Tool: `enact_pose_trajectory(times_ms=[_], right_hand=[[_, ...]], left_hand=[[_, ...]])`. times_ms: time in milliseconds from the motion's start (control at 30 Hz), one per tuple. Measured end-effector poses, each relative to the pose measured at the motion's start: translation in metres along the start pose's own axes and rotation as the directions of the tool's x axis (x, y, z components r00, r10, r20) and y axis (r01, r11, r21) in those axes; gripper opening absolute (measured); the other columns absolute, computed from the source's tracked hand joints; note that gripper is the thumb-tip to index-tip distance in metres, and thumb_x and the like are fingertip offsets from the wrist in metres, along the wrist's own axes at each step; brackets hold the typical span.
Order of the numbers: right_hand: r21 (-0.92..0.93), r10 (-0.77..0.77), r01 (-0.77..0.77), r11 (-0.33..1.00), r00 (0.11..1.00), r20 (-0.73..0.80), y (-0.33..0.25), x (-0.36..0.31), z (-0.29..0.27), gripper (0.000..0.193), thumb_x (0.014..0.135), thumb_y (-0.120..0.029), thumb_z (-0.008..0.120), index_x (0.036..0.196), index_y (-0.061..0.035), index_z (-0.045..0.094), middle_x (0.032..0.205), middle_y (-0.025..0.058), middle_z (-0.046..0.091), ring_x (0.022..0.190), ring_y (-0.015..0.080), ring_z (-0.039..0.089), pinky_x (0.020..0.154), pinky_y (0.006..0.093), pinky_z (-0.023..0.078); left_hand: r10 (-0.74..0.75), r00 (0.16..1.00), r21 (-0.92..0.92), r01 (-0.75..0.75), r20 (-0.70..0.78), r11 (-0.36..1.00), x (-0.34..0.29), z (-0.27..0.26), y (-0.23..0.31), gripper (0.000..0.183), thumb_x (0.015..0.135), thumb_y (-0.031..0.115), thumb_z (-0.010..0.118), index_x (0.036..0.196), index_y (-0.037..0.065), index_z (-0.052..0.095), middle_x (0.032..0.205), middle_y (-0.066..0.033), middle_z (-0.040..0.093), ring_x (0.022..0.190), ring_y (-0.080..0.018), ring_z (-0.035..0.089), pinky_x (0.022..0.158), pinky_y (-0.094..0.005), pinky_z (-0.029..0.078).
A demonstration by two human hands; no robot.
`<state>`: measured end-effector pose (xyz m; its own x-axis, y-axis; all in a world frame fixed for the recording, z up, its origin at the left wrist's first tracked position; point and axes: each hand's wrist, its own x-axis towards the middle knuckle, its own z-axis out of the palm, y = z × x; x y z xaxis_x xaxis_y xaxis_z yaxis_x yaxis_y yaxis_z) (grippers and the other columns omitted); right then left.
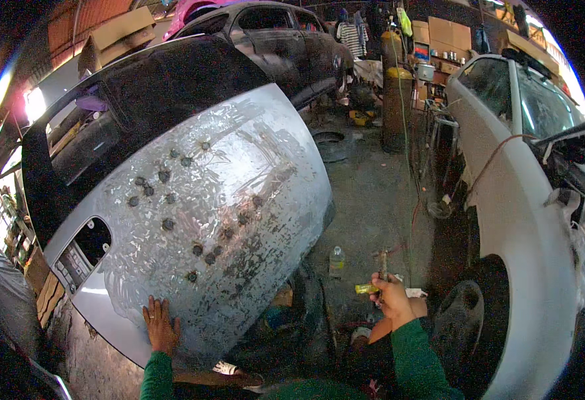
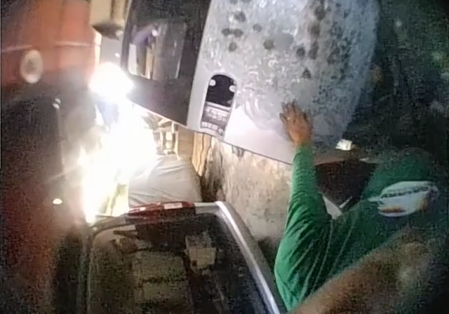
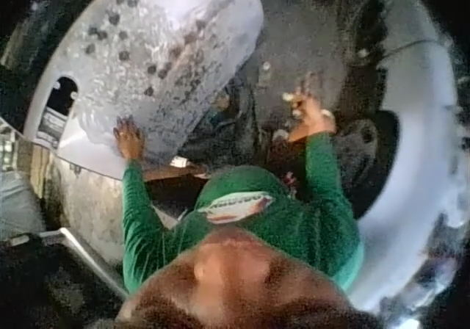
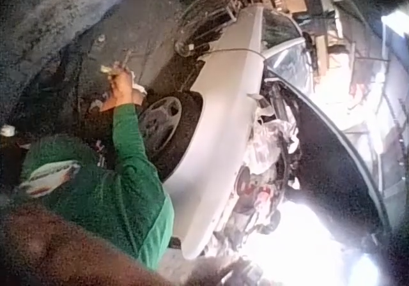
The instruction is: Using a blowtorch, scraper, and sanding pad to repair a car door.
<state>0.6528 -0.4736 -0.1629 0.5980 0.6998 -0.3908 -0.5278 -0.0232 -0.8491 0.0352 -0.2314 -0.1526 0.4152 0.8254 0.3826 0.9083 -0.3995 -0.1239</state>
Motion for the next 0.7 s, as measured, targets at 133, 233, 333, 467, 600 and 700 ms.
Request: enact_pose_trajectory(times_ms=[133,233,333,467,600,700], right_hand=[[0.003,-0.004,0.003,1.000,0.999,0.033,0.007,0.011,-0.010,0.018,0.097,-0.015,0.076,0.113,-0.0132,0.068,0.093,0.0045,0.069,0.061,0.0185,0.066,0.045,0.0300,0.049],[0.010,-0.010,0.010,1.000,1.000,-0.006,0.004,0.005,-0.003,0.018,0.097,-0.015,0.075,0.113,-0.0118,0.068,0.096,0.0050,0.069,0.062,0.0186,0.066,0.047,0.0309,0.051],[0.054,-0.054,0.055,0.997,0.998,-0.015,0.007,0.005,0.000,0.018,0.097,-0.016,0.076,0.113,-0.0105,0.068,0.095,0.0053,0.069,0.060,0.0183,0.065,0.047,0.0301,0.052],[-0.018,-0.021,0.020,1.000,0.999,-0.032,0.001,-0.002,0.002,0.018,0.098,-0.016,0.076,0.113,-0.0099,0.068,0.095,0.0048,0.070,0.060,0.0186,0.066,0.047,0.0303,0.052],[-0.024,0.003,-0.003,1.000,1.000,-0.017,0.000,-0.004,0.000,0.017,0.099,-0.016,0.075,0.113,-0.0104,0.069,0.093,0.0055,0.071,0.059,0.0176,0.066,0.045,0.0292,0.051],[-0.053,0.003,-0.002,0.999,1.000,0.010,-0.001,-0.001,-0.004,0.015,0.099,-0.015,0.074,0.113,-0.0108,0.069,0.090,0.0057,0.071,0.057,0.0170,0.065,0.043,0.0284,0.049]], left_hand=[[-0.005,1.000,0.026,0.005,0.024,1.000,0.004,-0.001,0.000,0.070,0.096,0.029,0.070,0.156,0.000,0.049,0.160,-0.0246,0.045,0.163,-0.0398,0.018,0.132,-0.0629,0.014],[-0.017,0.999,0.032,0.017,0.028,0.999,0.001,0.003,-0.003,0.070,0.096,0.029,0.070,0.156,0.001,0.048,0.161,-0.0247,0.045,0.163,-0.0395,0.018,0.132,-0.0625,0.013],[-0.007,1.000,0.030,0.006,0.015,1.000,-0.001,0.000,-0.001,0.070,0.097,0.029,0.069,0.156,0.001,0.048,0.161,-0.0247,0.045,0.163,-0.0393,0.019,0.132,-0.0621,0.014],[-0.020,1.000,0.024,0.020,0.017,1.000,0.000,-0.003,0.003,0.068,0.098,0.029,0.069,0.156,0.001,0.048,0.161,-0.0243,0.044,0.162,-0.0390,0.020,0.132,-0.0620,0.014],[-0.037,0.998,0.043,0.035,0.043,0.998,-0.004,-0.008,0.005,0.067,0.098,0.028,0.068,0.156,0.002,0.048,0.162,-0.0237,0.044,0.162,-0.0386,0.020,0.132,-0.0622,0.015],[-0.028,0.999,0.059,0.026,0.030,0.998,-0.001,-0.001,0.003,0.067,0.099,0.030,0.068,0.157,0.003,0.049,0.160,-0.0230,0.046,0.162,-0.0381,0.020,0.131,-0.0625,0.016]])
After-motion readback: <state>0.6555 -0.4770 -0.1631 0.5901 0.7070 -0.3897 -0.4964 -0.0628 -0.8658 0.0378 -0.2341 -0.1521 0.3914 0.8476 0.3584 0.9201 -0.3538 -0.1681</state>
